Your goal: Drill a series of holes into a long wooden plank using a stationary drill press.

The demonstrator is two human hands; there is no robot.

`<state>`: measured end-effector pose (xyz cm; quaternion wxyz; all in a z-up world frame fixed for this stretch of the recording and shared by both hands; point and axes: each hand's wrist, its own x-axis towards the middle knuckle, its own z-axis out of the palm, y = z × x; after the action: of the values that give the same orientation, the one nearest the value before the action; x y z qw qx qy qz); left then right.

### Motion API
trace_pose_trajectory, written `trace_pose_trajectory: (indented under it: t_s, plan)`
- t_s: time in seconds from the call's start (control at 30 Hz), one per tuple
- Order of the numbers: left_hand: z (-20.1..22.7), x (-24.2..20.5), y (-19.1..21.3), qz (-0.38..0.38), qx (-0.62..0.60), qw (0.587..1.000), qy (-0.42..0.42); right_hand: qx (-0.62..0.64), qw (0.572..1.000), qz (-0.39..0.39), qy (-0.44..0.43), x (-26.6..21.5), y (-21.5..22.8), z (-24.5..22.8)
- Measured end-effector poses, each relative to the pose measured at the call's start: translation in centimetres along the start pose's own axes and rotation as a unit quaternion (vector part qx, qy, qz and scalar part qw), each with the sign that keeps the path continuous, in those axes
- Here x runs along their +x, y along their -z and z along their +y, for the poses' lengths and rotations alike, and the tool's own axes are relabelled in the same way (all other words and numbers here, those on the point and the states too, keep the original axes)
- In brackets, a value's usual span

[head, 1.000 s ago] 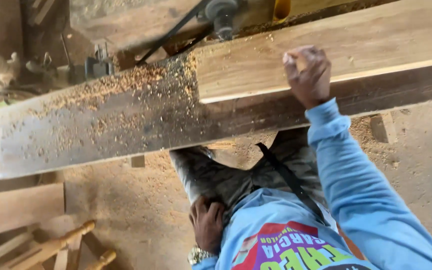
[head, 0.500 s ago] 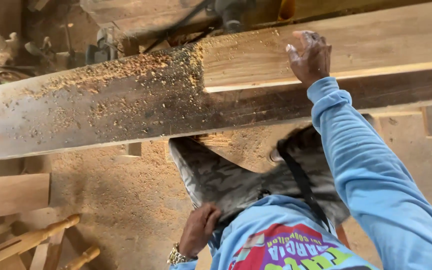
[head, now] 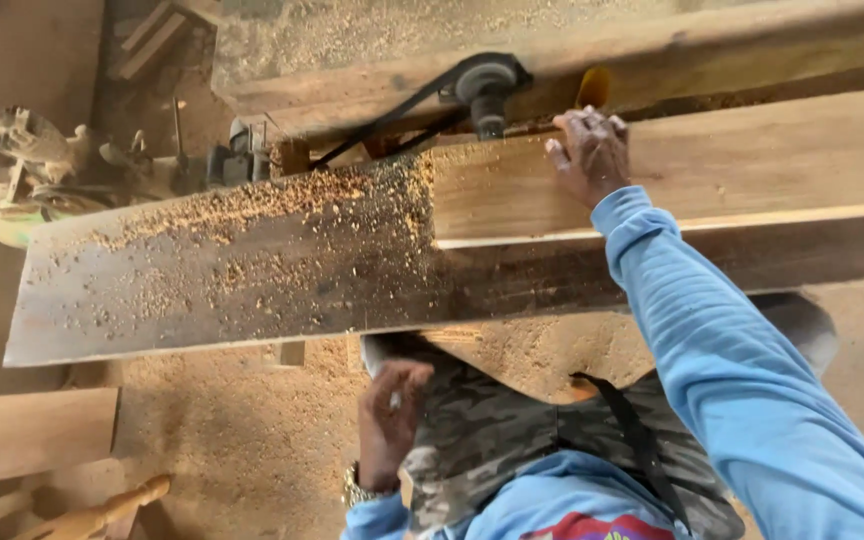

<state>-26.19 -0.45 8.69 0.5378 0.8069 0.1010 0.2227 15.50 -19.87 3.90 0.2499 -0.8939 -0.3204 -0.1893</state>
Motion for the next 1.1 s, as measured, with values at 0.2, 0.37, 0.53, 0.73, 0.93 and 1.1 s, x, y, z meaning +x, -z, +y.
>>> trace_pose_trajectory:
  t_s: [0.2, 0.37, 0.53, 0.73, 0.93, 1.1]
  plan:
    - [-4.1, 17.1, -4.3, 0.021, 0.074, 0.997, -0.018, -0.082, 0.996, -0.027, -0.039, 0.6, -1.8, -0.9]
    - [-9.3, 27.9, -10.3, -0.021, 0.152, 0.986, -0.066, -0.05, 0.997, -0.042, -0.036, 0.9, -0.4, -1.7]
    - [-13.5, 30.2, -12.6, -0.028, 0.174, 0.983, -0.047, -0.055, 0.997, -0.035, -0.032, 1.2, -0.3, -2.2]
    - [-14.0, 29.7, -13.0, -0.012, 0.155, 0.987, -0.03, -0.08, 0.994, -0.056, -0.038, 1.7, -0.2, -2.0]
    - [-13.0, 28.7, -12.9, -0.021, 0.137, 0.99, -0.021, -0.047, 0.997, -0.049, -0.024, 1.5, 0.5, -2.6]
    - [-11.7, 25.2, -12.5, -0.037, 0.142, 0.989, 0.014, -0.061, 0.994, -0.087, -0.035, -0.1, 2.0, -3.9]
